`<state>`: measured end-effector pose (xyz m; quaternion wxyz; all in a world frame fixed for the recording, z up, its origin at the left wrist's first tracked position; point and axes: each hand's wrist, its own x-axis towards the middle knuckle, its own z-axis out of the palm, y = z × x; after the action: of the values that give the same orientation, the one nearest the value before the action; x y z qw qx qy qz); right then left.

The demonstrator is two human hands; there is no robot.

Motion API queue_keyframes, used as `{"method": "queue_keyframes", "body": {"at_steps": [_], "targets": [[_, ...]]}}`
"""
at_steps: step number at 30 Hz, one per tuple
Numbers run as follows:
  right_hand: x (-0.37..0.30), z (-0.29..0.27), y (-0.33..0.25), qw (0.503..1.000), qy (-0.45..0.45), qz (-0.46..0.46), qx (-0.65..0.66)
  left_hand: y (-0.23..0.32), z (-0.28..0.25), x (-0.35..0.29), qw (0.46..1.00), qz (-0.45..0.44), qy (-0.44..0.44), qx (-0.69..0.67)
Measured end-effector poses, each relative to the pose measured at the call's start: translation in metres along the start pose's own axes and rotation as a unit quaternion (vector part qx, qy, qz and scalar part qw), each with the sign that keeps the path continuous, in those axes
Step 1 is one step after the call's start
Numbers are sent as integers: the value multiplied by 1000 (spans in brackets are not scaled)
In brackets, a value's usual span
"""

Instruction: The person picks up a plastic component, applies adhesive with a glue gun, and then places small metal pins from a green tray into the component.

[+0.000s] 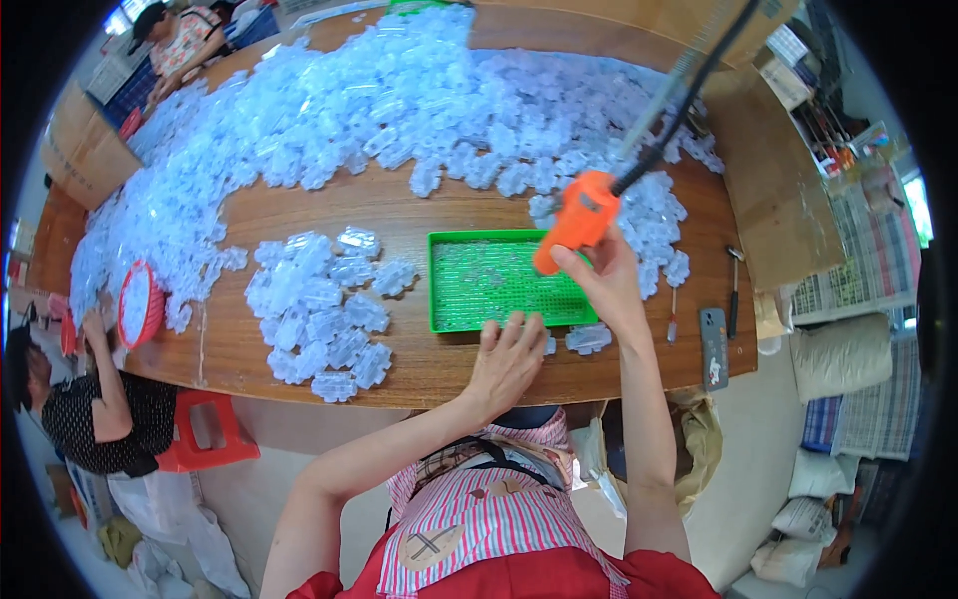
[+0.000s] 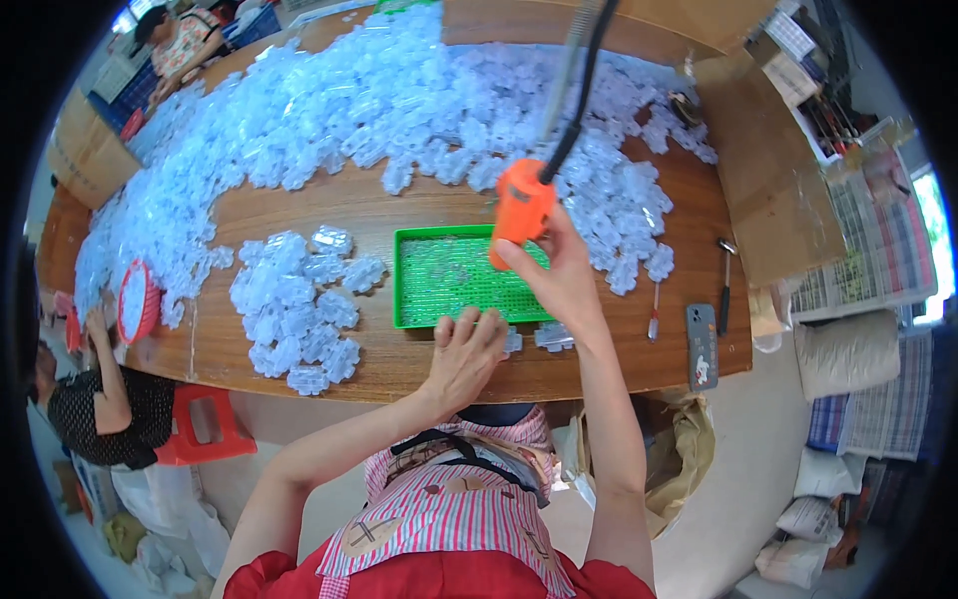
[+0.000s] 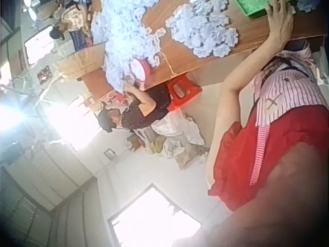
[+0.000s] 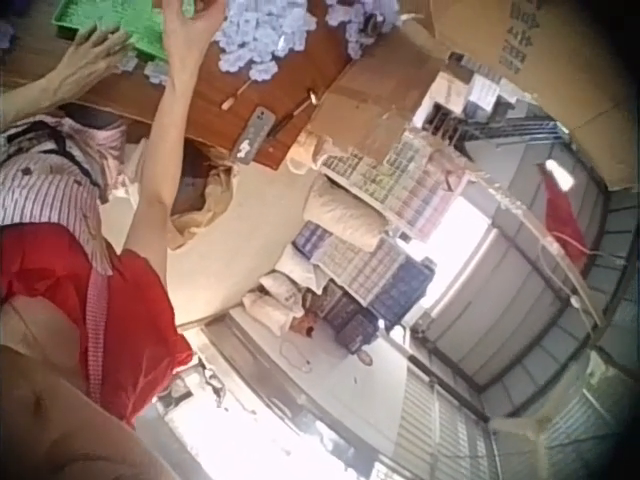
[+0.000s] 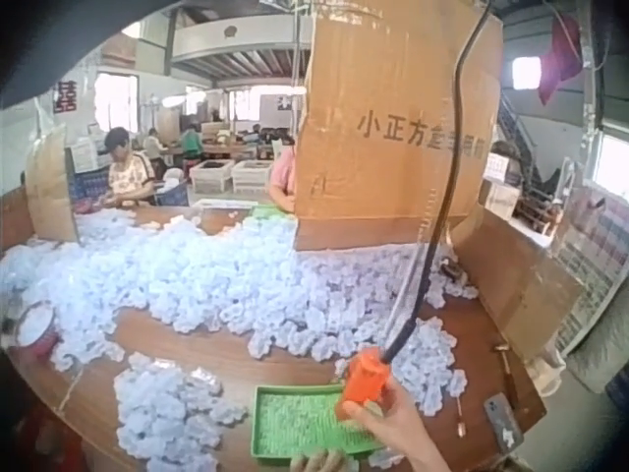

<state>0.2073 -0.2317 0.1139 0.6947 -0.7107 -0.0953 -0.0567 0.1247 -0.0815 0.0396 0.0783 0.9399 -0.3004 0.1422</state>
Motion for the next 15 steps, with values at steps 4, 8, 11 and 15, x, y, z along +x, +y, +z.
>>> {"method": "queue_keyframes", "body": {"at_steps": [4, 8, 11, 15], "targets": [[-6, 4, -2, 999, 35, 1, -35, 0, 5, -4, 999, 13, 45, -7], [-16, -4, 7, 997, 66, 3, -30, 1, 6, -5, 1000, 1, 17, -5], [-22, -7, 3, 998, 53, 13, 26, 1, 2, -6, 1000, -3, -1, 7], [-33, -17, 5, 998, 43, -16, 48, 0, -7, -6, 1000, 0, -10, -18]]}}
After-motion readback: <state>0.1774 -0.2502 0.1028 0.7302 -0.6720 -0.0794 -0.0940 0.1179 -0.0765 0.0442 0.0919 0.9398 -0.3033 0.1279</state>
